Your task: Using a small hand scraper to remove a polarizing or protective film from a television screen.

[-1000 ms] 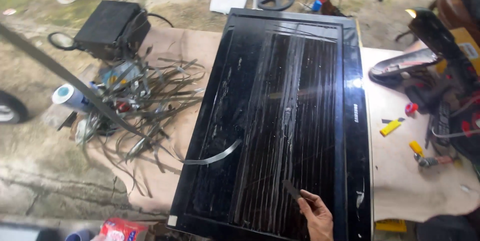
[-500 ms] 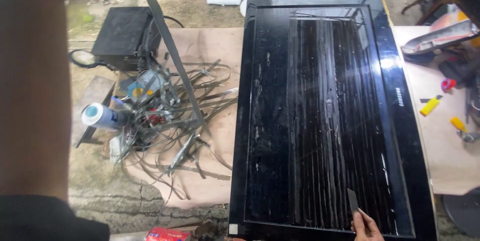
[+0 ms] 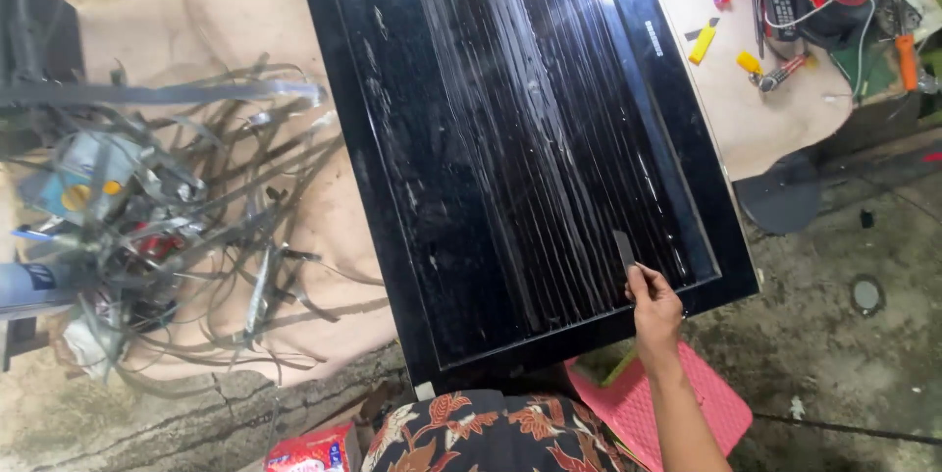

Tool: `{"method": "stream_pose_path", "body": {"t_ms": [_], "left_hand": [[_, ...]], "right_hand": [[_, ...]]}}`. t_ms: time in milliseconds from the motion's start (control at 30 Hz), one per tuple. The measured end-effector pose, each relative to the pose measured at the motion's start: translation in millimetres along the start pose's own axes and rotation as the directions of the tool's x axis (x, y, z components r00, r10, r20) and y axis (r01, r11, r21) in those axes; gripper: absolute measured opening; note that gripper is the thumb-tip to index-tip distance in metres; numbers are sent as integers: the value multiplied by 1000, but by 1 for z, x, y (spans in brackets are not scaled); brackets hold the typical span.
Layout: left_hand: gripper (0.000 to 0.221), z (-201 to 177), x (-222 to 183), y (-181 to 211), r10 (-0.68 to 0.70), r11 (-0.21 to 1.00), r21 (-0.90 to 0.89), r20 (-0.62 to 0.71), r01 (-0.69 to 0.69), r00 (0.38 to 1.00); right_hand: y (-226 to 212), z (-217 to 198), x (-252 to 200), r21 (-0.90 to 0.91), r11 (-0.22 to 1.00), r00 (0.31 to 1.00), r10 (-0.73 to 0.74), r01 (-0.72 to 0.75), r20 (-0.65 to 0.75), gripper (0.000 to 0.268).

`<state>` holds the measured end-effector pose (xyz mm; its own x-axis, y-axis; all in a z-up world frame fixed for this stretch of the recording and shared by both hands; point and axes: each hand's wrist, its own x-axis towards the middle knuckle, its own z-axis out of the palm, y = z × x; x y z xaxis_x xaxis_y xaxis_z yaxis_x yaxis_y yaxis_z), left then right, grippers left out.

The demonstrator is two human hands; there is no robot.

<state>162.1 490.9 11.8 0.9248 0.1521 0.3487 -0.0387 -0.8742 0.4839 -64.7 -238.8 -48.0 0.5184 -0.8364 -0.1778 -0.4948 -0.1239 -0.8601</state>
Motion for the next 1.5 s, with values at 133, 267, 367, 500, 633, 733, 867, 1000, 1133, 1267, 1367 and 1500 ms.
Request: {"method": "stream_pose_path", "body": {"t_ms": [133, 267, 367, 500, 633, 733, 867, 1000, 1133, 1267, 1367, 1500], "left_hand": [[11, 20, -54, -5, -37, 990, 135, -34, 41, 999], [12, 33, -149, 5, -255, 923, 280, -70, 264, 965], [29, 21, -195, 38, -647, 720, 310, -24, 621, 762], [20, 49, -225, 47, -805, 593, 22, 0, 805, 593], [57, 70, -206, 122, -699, 702, 266, 83, 660, 710], [54, 96, -181, 258, -465, 885, 122, 179, 449, 867], [64, 172, -205, 378, 223, 971, -158, 312, -181, 923], [84, 232, -235, 416, 297, 949, -58, 505, -311, 810], [69, 244, -239, 427, 284, 947, -17, 510, -321, 812], [65, 238, -233, 409, 144, 974, 96, 424, -203, 894], [71, 233, -234, 402, 109, 980, 98, 458, -172, 882], [96, 231, -234, 414, 63, 991, 75, 460, -109, 886]], "right_hand": [[-8, 1, 8, 156, 981, 992, 102, -113, 80, 20], [3, -4, 18, 154, 974, 977, 142, -166, 157, 20], [-1, -10, 17, 121, 968, 961, 192, -218, 199, 22], [17, -13, 32, 139, 964, 951, 188, -227, 246, 22], [18, -19, 37, 135, 961, 925, 186, -242, 330, 22], [10, -24, 41, 144, 954, 901, 189, -262, 390, 21], [13, -39, 56, 96, 992, 941, 43, -79, 334, 19], [-4, -63, 74, 7, 973, 944, -225, 231, 242, 14], [6, -68, 87, 10, 922, 906, -382, 387, 182, 13], [25, -64, 94, -98, 822, 824, -545, 562, 153, 11], [25, -60, 90, -178, 763, 784, -604, 621, 146, 9], [34, -55, 92, -237, 717, 754, -640, 655, 146, 8]]}}
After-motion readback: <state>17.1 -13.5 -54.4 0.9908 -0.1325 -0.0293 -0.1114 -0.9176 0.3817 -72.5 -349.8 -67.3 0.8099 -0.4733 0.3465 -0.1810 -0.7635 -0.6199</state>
